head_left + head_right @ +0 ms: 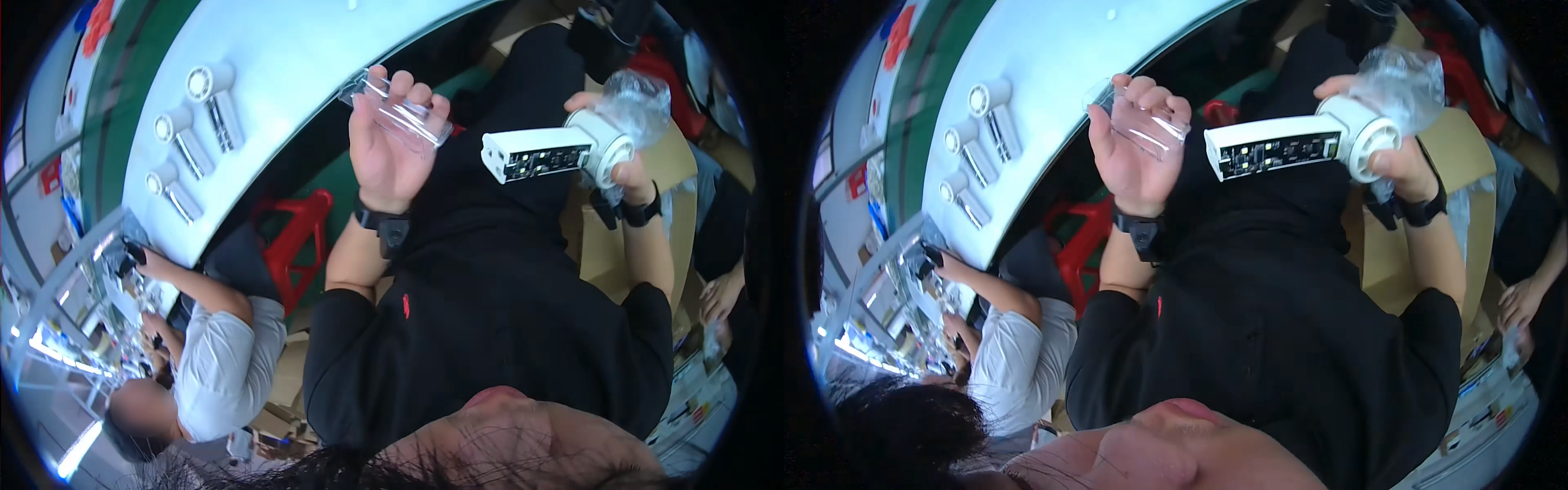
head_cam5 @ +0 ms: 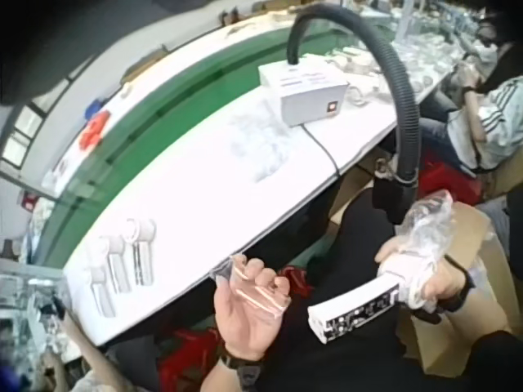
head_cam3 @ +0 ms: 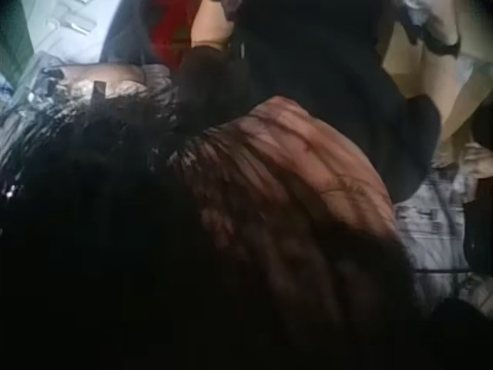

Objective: The person assembles portable fans by unwrapping components, attaching transparent covers onto fan bodies by hand, and placing the assembled fans on the table.

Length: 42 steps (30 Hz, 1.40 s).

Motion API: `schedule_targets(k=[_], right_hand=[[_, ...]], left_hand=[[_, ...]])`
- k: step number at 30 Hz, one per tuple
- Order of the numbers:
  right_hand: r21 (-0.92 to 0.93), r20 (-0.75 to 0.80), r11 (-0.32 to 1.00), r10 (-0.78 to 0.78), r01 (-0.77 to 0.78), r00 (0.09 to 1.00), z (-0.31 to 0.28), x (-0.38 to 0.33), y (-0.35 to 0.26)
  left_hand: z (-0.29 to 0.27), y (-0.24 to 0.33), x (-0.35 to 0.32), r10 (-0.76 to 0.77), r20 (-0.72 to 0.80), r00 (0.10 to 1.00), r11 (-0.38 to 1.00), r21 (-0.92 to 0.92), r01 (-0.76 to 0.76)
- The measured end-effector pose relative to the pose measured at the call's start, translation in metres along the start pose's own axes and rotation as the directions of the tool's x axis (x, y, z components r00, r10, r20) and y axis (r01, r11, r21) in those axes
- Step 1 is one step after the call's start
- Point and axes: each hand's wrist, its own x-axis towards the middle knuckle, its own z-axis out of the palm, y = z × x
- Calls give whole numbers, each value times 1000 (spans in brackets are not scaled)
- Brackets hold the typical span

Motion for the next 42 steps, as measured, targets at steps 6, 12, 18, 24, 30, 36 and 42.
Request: schedule_targets(k=[6,12,18,24,30,36,42], right_hand=[[-90,-26,991,-105,102,994,18,9,32],[-146,-65,981,-140,129,988,11,15,32],[-187,-93,975,-140,120,986,12,13,36],[-239,-112,965,-136,106,984,14,19,28],[-229,-79,968,-122,101,989,18,21,21],[-220,-60,971,-109,93,992,23,18,17],[-308,-10,947,-104,96,994,12,5,3]], left_hand=[[9,-23,-7,57,-118,991,979,-187,-79],[7,-25,-6,234,-171,957,972,33,-232],[5,-30,-4,214,-83,973,975,84,-208],[5,-32,-13,298,116,948,897,307,-319],[4,-44,-17,197,254,947,949,193,-249],[-1,-59,-17,22,293,956,964,248,-98],[-10,-28,-30,-294,251,922,907,377,187]])
